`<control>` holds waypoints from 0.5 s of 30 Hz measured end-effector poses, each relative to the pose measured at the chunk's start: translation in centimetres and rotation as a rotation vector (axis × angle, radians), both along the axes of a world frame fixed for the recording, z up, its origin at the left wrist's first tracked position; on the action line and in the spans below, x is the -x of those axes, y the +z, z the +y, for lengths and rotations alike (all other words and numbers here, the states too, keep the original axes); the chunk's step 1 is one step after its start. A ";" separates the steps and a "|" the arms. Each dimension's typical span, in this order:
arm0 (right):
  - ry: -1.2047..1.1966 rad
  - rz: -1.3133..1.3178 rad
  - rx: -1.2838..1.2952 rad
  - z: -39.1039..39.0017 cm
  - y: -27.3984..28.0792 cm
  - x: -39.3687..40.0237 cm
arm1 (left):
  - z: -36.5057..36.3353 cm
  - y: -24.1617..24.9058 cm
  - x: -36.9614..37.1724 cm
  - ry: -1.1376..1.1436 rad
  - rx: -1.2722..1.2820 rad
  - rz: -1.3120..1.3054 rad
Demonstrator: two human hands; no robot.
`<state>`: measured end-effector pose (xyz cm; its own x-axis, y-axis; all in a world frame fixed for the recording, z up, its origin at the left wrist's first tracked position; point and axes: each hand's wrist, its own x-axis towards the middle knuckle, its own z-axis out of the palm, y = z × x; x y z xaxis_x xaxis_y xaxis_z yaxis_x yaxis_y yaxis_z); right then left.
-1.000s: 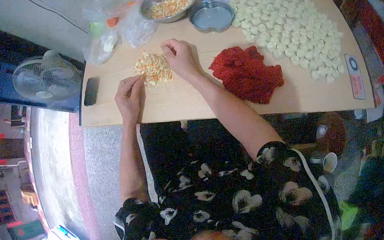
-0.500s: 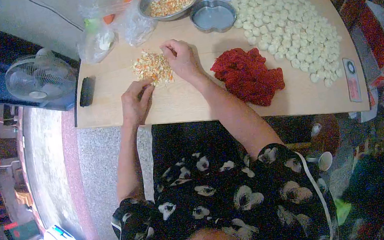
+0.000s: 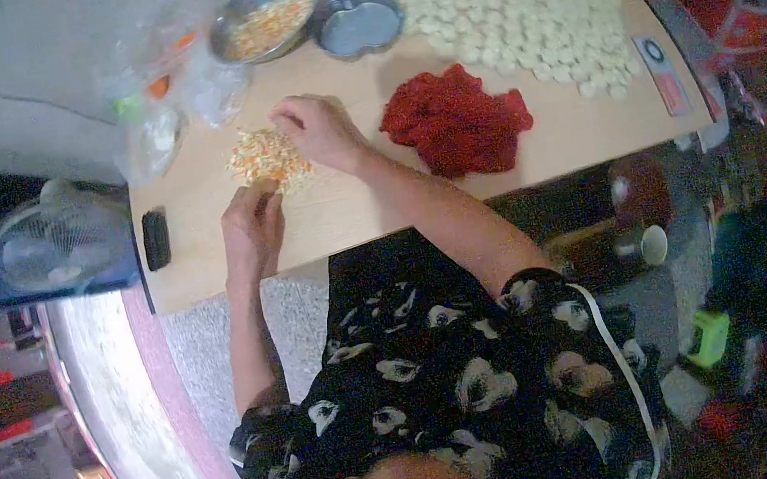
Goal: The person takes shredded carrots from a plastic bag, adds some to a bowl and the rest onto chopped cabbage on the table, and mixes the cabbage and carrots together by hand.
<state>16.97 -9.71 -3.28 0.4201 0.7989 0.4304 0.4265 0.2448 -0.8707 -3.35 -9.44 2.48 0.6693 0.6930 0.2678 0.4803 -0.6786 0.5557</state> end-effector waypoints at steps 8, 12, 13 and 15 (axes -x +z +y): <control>-0.067 0.115 0.052 -4.4 1.4 2.8 | 0.7 -1.3 0.5 -0.023 0.020 -0.107; -0.035 0.097 -0.027 -7.2 1.6 6.6 | 0.0 -1.5 0.4 0.043 0.193 -0.263; -0.080 0.120 -0.056 -7.7 1.1 7.2 | -0.5 -1.6 0.1 0.026 0.183 -0.268; -0.084 0.108 -0.051 -7.4 0.4 8.4 | -0.9 -2.5 0.3 -0.026 0.172 -0.253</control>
<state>8.57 -17.14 -2.92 0.5305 0.7375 0.4179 0.3517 0.2571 -0.9001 -3.65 -10.34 -0.05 0.6143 0.7262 0.3085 0.2962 -0.5746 0.7630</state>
